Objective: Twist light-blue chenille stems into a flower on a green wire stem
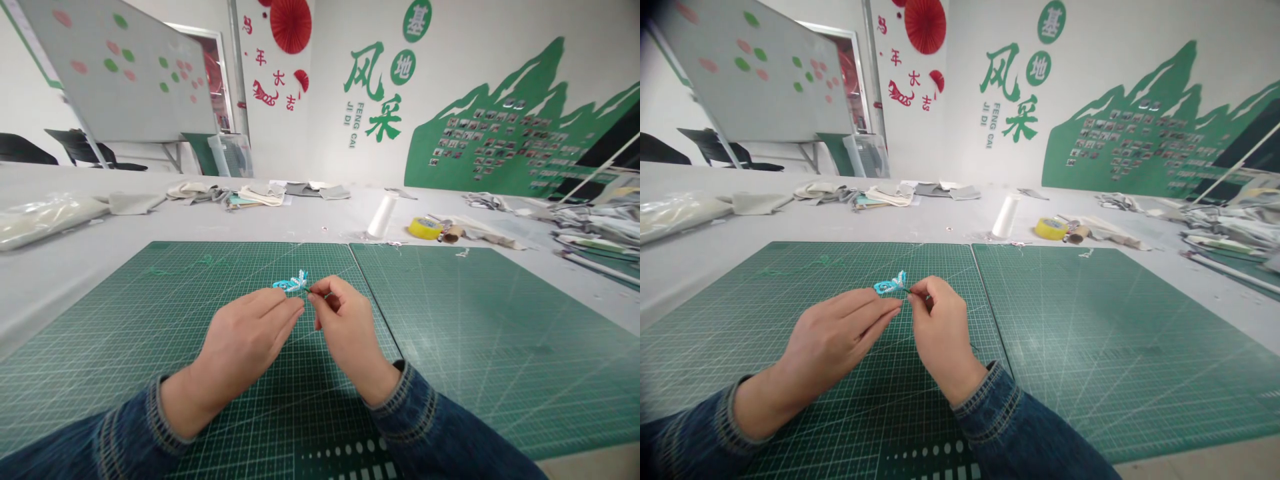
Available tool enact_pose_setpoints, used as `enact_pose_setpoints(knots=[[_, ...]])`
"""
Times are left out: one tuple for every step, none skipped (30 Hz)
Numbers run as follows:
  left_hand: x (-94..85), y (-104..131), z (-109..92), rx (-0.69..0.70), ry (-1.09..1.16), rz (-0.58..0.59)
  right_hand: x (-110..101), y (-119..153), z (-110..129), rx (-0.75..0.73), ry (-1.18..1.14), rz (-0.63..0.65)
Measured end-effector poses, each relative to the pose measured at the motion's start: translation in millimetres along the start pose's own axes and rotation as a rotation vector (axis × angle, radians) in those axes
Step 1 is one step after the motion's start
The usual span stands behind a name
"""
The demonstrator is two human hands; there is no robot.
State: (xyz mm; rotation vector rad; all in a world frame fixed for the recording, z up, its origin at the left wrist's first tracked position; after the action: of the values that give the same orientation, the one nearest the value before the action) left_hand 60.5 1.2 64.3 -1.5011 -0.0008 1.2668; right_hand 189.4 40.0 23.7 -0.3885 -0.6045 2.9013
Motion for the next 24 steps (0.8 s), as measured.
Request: enact_pose_setpoints(knots=[[-0.8,0,-2,0.019,-0.022,0.0,0,1,3,-0.044,0.037,0.001],[-1.4,-1,-3,0.033,-0.042,0.001,0,1,7,-0.091,0.073,-0.001],[-1.9,-1,-4,0.042,-0.06,0.006,0,2,11,-0.136,0.107,-0.003],[-2.0,-1,-4,0.047,-0.074,0.014,0,3,15,-0.177,0.138,-0.003],[-2.0,-2,-5,0.05,-0.085,0.025,1,4,19,-0.209,0.165,-0.002],[-2.0,-2,-5,0.052,-0.092,0.037,1,5,21,-0.231,0.187,0.001],[-1.7,-2,-5,0.052,-0.097,0.049,2,5,23,-0.245,0.204,0.006],[-1.3,-2,-5,0.056,-0.1,0.061,3,6,23,-0.249,0.22,0.013],[-1.2,-2,-6,0.059,-0.102,0.068,4,6,23,-0.25,0.237,0.02],[-1.2,-2,-6,0.062,-0.103,0.071,4,7,23,-0.249,0.256,0.025],[-1.1,-2,-6,0.065,-0.105,0.072,5,7,23,-0.249,0.276,0.033],[-0.7,-2,-7,0.065,-0.106,0.074,6,7,22,-0.25,0.297,0.042],[0.1,-2,-7,0.066,-0.105,0.079,7,8,22,-0.255,0.316,0.051],[1.5,-2,-7,0.068,-0.1,0.09,8,8,23,-0.264,0.331,0.058],[3.6,-1,-8,0.069,-0.093,0.107,8,9,24,-0.274,0.339,0.064],[6.2,0,-9,0.075,-0.086,0.131,9,9,24,-0.285,0.343,0.066],[9.1,0,-10,0.082,-0.079,0.157,8,10,25,-0.293,0.342,0.065],[12.0,1,-12,0.09,-0.074,0.185,8,10,26,-0.297,0.341,0.061],[14.6,2,-13,0.095,-0.073,0.21,7,10,26,-0.299,0.34,0.055],[16.5,2,-14,0.097,-0.075,0.229,7,10,27,-0.301,0.343,0.05],[17.9,3,-15,0.097,-0.077,0.244,6,10,27,-0.301,0.348,0.046],[18.6,3,-15,0.096,-0.078,0.252,6,10,27,-0.301,0.356,0.044],[18.4,4,-15,0.093,-0.079,0.252,6,11,27,-0.305,0.364,0.046],[17.4,4,-15,0.092,-0.083,0.245,7,11,28,-0.312,0.373,0.052]])
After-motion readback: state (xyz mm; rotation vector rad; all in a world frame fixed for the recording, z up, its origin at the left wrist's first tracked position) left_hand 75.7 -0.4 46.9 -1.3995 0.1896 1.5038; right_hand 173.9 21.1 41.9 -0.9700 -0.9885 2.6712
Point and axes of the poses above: each hand's wrist, its own y-axis away from the middle knuckle, its own x-axis out of the palm, z = x × y, the point moved 9 cm from there along -y, towards the middle knuckle, and after that the axes turned 9 degrees about -y, right-handed, at the moved point
